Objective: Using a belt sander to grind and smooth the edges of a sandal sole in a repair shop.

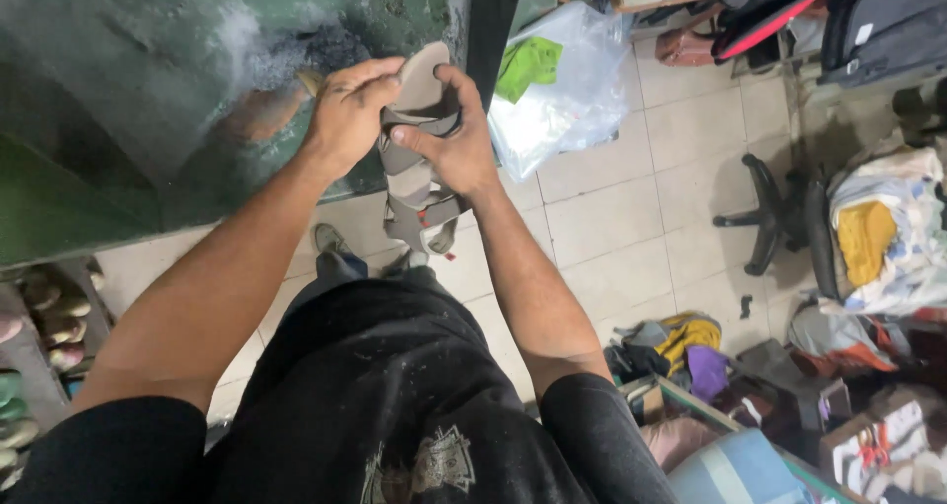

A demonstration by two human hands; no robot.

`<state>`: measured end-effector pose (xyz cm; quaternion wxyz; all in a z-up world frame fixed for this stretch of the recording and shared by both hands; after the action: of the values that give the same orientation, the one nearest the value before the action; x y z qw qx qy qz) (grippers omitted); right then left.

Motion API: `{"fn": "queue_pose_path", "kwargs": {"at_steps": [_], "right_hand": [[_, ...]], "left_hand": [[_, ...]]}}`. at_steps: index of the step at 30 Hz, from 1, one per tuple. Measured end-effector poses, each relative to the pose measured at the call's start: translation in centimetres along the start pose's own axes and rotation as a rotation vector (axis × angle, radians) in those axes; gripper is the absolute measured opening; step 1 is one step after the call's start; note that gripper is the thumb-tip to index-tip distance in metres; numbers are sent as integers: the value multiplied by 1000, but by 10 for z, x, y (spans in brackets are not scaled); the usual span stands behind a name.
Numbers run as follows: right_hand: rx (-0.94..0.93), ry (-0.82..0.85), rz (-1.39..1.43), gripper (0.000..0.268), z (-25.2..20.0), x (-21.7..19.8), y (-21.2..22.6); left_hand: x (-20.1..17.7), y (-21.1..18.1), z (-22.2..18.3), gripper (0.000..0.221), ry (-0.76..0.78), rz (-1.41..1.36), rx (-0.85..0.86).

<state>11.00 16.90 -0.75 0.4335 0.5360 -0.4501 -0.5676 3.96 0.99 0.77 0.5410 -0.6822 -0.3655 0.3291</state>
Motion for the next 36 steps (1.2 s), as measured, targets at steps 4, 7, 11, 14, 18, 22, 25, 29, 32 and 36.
{"fn": "queue_pose_path", "kwargs": {"at_steps": [4,7,11,14,18,22,25,29,32,36], "right_hand": [[-62,39,151,70,26,-5,-25],[-49,95,363,80,44,-1,-37],[-158,144,493,75,69,1,-37],[-206,178,598,70,74,2,-26],[-231,223,695,70,80,-2,-15],[-227,211,730,69,81,-2,-7],[-195,197,713,66,78,-2,-13],[-158,163,813,71,89,2,-35],[-155,151,864,75,95,5,-42],[-124,153,892,74,100,2,-50]], "left_hand": [[-13,7,4,58,115,-135,-55],[-25,16,9,58,213,-30,48],[-33,-6,20,53,220,-39,110],[-35,-15,25,54,256,-65,135],[-39,-25,32,53,274,-40,178],[-42,-27,39,58,349,-102,181],[-41,-25,40,57,363,-122,166],[-40,-38,42,52,274,4,174],[-38,-38,45,48,187,117,147],[-35,-46,47,49,172,127,126]]}}
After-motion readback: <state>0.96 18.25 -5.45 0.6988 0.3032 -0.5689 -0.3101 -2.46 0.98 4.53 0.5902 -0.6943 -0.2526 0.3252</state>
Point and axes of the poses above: each hand's wrist, its own z-axis towards the middle knuckle, its own x-axis out of the palm, y = z × x, the point moved 2 cm from there along z, towards the middle knuckle, and after that the axes turned 8 degrees about y, right-handed, at the moved point
